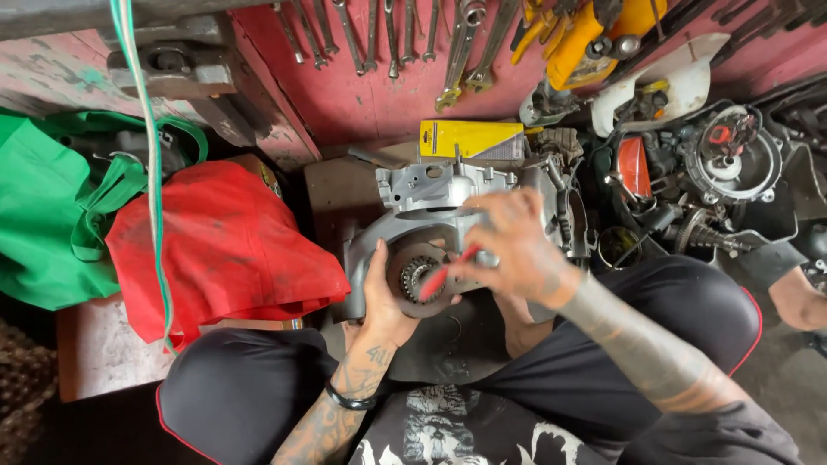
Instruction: A person is cleaning a motorcycle engine gear component using a small brush to remove dirt and grease.
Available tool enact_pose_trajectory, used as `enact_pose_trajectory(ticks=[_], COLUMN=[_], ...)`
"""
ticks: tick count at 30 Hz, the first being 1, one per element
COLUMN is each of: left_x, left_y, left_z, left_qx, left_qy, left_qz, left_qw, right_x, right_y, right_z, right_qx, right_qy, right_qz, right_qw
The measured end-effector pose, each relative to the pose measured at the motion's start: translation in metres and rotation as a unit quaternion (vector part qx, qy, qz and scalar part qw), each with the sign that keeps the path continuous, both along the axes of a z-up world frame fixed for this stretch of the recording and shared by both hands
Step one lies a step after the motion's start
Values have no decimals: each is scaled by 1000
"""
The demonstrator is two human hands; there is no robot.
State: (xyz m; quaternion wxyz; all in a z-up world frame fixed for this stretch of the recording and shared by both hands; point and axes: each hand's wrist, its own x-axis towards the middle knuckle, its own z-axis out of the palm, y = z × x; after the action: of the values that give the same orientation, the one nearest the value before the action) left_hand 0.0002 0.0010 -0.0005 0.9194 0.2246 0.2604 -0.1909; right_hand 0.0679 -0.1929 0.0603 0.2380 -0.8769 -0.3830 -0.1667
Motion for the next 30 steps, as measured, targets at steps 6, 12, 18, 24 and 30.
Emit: enact_pose_trajectory(ticks=[6, 12, 18, 24, 30], left_x=[-5, -8, -11, -15, -19], left_y=[1, -4, -11, -7, -7], left_z=[-18, -54, 20, -7, 0], left_qx=[5, 56, 217, 221, 240], left_qy=[3, -91, -73, -39, -146], left_qz=[8, -4, -77, -37, -43], left_qw=[1000, 994, 970, 974, 959], right_x=[16, 9, 0, 5, 2], right_y=[-15, -11, -6, -7, -6], right_z=[-14, -12, -4, -3, 3], right_qx=[-22, -35, -27, -52, -41], right_qy=[-1, 54, 93, 45, 55], right_qz=[-58, -39, -13, -33, -27], right_qw=[998, 997, 995, 997, 997])
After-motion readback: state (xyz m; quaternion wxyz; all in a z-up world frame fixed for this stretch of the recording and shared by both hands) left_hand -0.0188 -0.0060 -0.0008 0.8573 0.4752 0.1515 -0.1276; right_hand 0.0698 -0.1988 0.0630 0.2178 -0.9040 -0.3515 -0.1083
